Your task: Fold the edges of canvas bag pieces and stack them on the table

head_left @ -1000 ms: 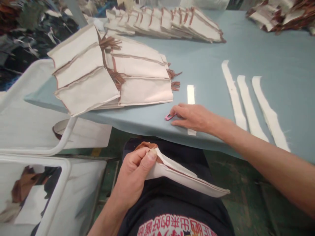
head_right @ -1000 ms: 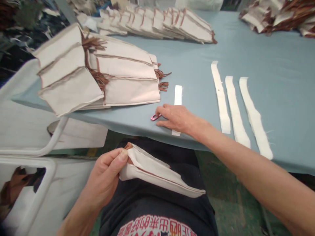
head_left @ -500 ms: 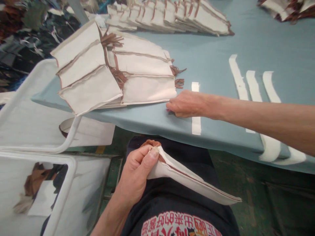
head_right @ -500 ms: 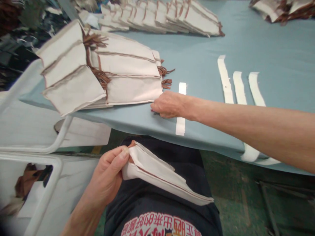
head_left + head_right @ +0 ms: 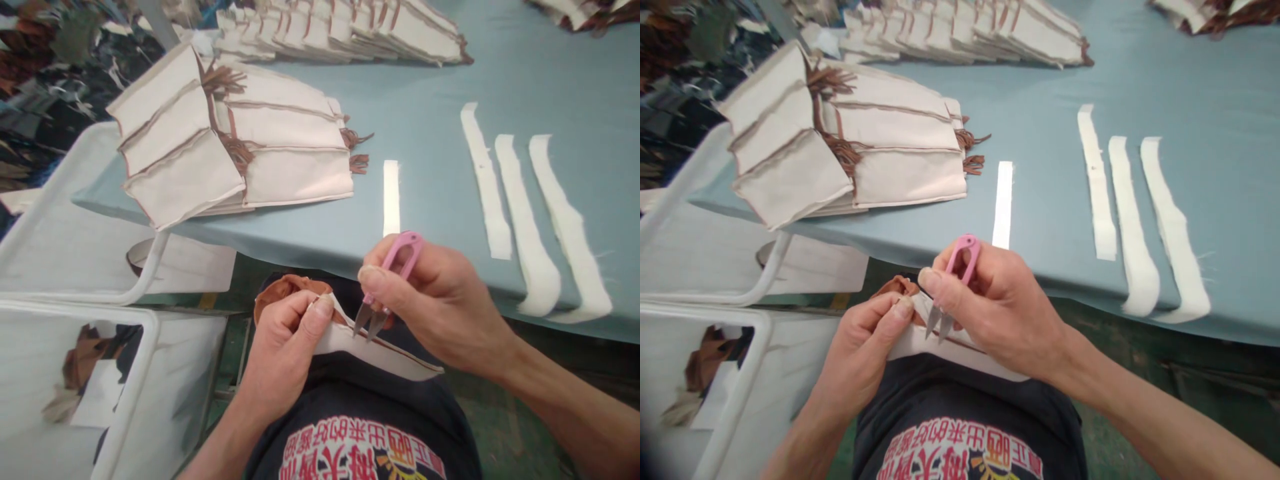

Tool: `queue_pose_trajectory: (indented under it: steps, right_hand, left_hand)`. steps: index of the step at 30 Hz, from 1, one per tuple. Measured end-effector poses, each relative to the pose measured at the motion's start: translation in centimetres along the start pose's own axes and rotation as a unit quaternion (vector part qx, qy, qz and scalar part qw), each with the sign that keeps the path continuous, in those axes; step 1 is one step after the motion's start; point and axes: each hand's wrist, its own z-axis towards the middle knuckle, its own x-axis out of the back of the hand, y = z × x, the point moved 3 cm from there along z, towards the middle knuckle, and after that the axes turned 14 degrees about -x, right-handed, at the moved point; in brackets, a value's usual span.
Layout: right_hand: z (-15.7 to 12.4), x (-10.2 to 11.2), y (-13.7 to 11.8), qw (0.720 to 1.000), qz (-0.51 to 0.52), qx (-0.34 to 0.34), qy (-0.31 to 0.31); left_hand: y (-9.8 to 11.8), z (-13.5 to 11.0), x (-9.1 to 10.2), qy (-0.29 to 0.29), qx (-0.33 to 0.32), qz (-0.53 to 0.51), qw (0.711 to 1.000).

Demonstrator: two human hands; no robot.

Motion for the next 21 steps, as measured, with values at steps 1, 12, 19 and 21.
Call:
queue_pose_trajectory:
  steps: [1, 12, 19, 21]
  right_hand:
    - [-0.3, -0.2, 0.0, 1.0, -0.002, 0.02, 0.009]
    - [-0.6, -0.4, 0.2, 0.995, -0.026, 0.083, 0.044]
    - [-0.8, -0.4, 0.6, 0.995, -0.053, 0.077, 0.031]
    - [-0.8, -0.3, 0.6, 0.994, -0.055, 0.085, 0.04]
  left_hand:
    - [0.1, -0.1, -0.2, -0.002, 0.002, 0.001, 1.0]
    - [-0.5, -1.3, -1.0, -0.007, 0.028, -0.028, 0.999]
    - [-0.5, -1.3, -1.1, -0.007, 0.024, -0.034, 0.999]
    - [-0.5, -1.2, -1.1, -0.008, 0.028, -0.032, 0.999]
